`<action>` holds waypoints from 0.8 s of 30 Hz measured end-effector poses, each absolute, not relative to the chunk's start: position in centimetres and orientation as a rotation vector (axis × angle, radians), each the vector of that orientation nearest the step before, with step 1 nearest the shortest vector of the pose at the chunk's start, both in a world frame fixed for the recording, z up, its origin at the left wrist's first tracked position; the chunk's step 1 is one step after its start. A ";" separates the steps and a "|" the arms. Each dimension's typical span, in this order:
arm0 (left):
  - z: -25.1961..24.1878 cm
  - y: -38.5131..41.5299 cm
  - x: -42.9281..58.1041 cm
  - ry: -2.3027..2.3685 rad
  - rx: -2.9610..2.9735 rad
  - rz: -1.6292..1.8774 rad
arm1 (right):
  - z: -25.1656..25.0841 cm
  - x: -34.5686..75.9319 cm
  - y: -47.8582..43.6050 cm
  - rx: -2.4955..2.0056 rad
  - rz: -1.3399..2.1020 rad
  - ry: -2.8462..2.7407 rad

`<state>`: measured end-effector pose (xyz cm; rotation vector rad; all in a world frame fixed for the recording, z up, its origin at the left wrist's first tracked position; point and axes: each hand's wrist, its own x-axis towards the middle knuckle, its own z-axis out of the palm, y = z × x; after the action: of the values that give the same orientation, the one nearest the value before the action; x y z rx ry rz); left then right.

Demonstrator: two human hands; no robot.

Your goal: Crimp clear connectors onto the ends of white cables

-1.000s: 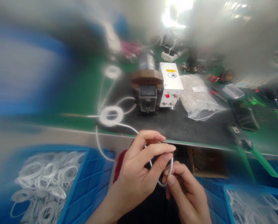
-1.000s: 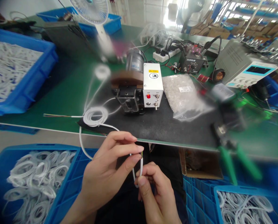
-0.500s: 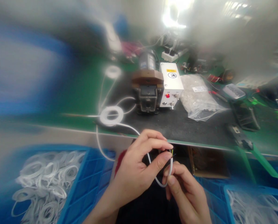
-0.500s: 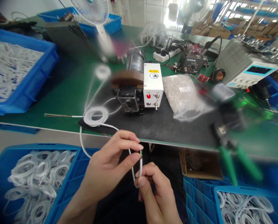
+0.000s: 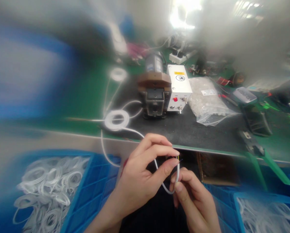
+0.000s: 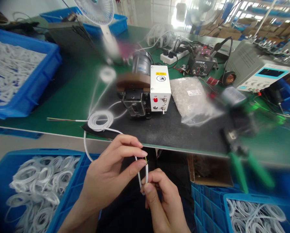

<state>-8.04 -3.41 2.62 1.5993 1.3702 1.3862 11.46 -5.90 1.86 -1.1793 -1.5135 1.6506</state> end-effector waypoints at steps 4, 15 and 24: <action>2.4 -3.7 -7.7 1.417 1.601 1.439 | 1.8 11.5 -5.9 -1.183 1.646 -1.517; 1.6 -4.3 -6.5 1.519 1.690 1.578 | 1.5 11.6 -6.2 -1.177 1.664 -1.493; 1.0 -5.0 -5.8 1.548 1.638 1.619 | 1.5 11.7 -6.2 -1.164 1.653 -1.496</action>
<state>-5.83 -5.00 0.99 1.6378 1.5476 1.6188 11.69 -6.19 1.47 -1.1640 -1.4958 1.6525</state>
